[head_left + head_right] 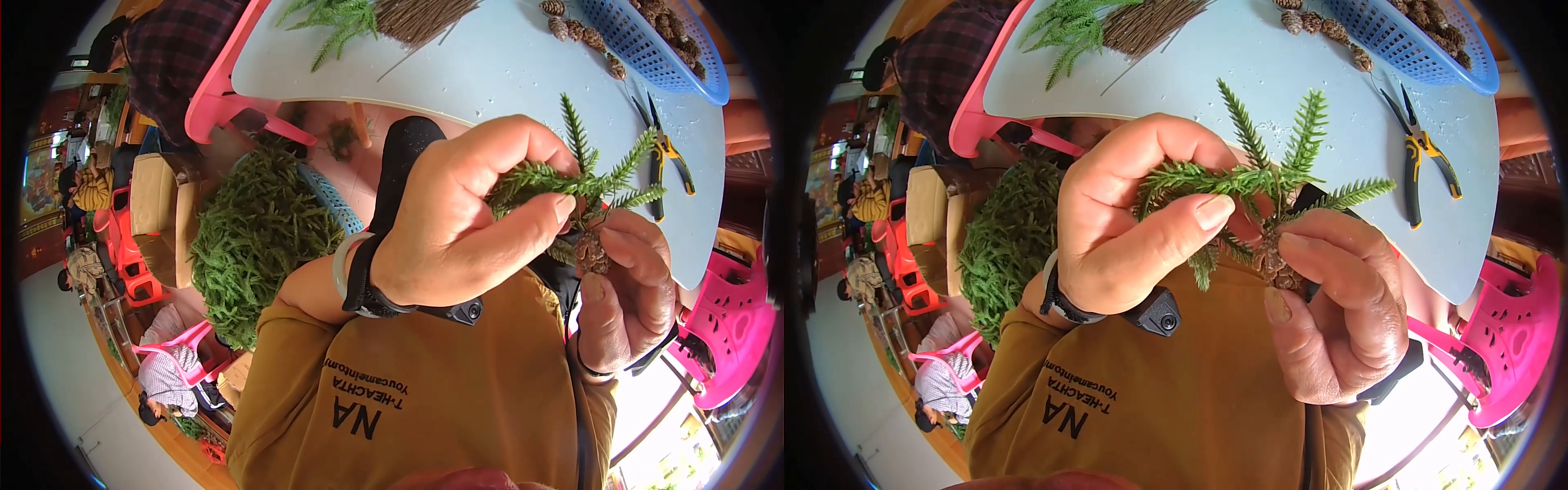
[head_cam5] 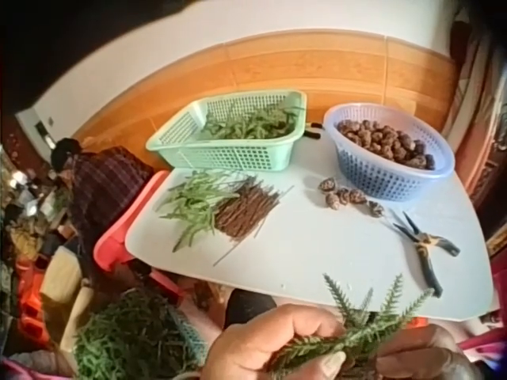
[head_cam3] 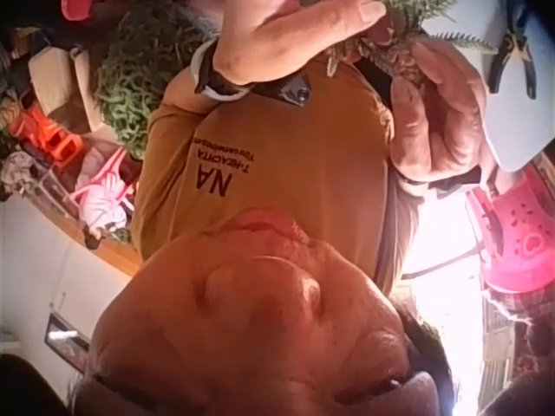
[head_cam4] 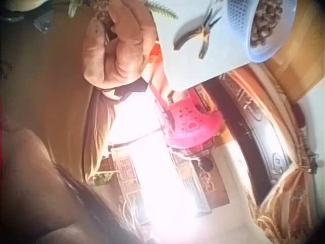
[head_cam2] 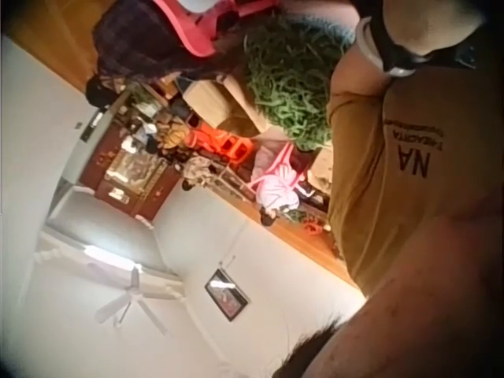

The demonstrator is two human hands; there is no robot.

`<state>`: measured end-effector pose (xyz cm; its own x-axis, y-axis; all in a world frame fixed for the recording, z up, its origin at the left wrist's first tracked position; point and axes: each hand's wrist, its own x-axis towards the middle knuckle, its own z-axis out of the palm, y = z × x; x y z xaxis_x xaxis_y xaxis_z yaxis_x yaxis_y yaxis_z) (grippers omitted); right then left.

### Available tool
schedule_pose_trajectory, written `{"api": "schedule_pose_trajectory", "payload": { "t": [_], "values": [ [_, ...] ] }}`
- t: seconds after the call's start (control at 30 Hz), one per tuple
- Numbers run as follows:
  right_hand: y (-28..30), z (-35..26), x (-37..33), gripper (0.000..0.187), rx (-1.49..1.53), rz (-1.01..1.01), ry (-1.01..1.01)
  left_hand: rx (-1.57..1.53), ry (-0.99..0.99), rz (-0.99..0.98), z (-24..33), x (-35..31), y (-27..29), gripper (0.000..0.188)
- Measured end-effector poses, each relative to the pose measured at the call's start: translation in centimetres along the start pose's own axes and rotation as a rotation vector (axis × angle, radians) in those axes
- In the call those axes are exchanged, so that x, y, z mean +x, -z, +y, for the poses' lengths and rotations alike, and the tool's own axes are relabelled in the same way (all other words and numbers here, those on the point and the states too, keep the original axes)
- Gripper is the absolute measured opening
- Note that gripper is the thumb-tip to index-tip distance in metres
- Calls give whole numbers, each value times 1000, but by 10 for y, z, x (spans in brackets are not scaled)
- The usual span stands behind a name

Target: The person trims a green branch with pliers, picks up a wire from the table, and wraps it around the branch. They then select a pinecone from a basket, attach it to the branch by twisting the wire, and trim the excess wire with the pliers.

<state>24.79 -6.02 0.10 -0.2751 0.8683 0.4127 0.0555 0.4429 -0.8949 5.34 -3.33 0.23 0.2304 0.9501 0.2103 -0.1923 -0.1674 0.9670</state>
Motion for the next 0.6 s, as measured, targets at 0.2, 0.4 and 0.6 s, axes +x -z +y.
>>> {"api": "schedule_pose_trajectory", "payload": {
  "t": [0.2,0.4,0.6],
  "values": [
    [4,11,1,33,68,44,-19,-325,241,-51,5,10,0,11],
    [16,17,5,34,42,14,10,-506,279,-61,-8,19,-6,13],
    [26,18,12,33,-10,-21,49,-386,224,-106,-18,25,-5,16]
  ]
}}
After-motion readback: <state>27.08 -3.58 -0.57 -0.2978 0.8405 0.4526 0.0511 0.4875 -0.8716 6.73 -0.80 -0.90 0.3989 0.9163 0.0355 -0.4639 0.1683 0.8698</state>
